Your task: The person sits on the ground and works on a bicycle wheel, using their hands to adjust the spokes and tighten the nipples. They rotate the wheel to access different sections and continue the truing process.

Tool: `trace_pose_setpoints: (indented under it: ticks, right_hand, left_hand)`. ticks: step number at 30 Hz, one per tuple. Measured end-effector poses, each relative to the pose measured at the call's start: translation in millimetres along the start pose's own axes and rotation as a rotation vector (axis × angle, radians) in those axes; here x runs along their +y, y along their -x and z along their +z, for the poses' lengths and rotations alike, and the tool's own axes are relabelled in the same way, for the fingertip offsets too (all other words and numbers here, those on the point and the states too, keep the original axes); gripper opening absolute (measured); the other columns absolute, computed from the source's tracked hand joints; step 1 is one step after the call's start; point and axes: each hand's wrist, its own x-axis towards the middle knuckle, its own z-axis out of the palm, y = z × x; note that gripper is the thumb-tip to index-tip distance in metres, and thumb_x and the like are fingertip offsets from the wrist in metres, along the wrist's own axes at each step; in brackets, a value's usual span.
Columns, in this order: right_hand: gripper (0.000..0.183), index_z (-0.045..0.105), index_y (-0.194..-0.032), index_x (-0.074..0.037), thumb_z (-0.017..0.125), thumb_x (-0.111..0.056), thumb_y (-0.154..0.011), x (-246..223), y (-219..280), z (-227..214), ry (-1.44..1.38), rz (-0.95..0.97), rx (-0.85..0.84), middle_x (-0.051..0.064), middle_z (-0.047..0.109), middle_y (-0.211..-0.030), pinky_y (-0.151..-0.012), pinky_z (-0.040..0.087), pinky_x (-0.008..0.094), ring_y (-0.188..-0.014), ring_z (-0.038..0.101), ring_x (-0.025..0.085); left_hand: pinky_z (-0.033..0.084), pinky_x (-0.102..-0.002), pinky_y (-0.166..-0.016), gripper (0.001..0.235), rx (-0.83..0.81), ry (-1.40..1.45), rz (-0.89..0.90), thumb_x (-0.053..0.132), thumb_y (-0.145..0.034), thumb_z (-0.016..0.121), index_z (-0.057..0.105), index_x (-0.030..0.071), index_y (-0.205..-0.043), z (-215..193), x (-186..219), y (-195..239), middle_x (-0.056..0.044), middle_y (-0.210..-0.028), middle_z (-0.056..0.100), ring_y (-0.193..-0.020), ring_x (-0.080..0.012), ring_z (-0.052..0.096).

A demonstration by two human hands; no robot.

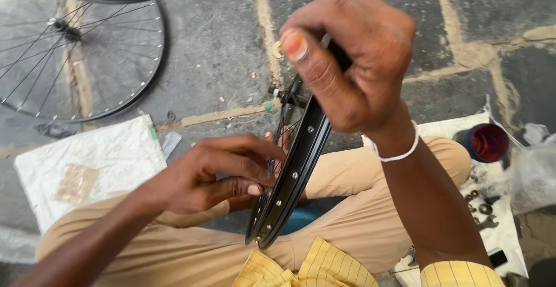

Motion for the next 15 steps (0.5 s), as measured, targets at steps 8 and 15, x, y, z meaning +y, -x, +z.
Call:
trace_pose_setpoints:
  ticks: [8,15]
  right_hand:
    - [0.031,0.071,-0.095,-0.005,0.054,-0.028,-0.107,-16.6,2.3,-19.6,0.082,0.111,-0.019,0.001,0.058,-0.068,-0.062,0.038,0.034,-0.061,0.051,0.014]
    - [0.038,0.068,-0.111,-0.006,0.054,-0.039,-0.12,-33.1,5.1,-22.2,-0.017,0.203,-0.006,0.004,0.066,-0.081,-0.073,0.051,0.026,-0.074,0.065,0.012]
  left_hand:
    - [0.061,-0.037,-0.093,0.027,-0.543,0.591,-0.271,0.005,-0.087,0.076,0.072,0.002,-0.114,-26.1,-16.9,-65.0,-0.012,-0.107,0.078,-0.105,-0.0236,0.075]
    - [0.062,-0.037,-0.092,0.035,-0.613,0.716,-0.173,0.007,-0.09,0.076,0.068,0.0,-0.123,-17.3,-23.6,-77.8,-0.014,-0.118,0.075,-0.109,-0.0227,0.073]
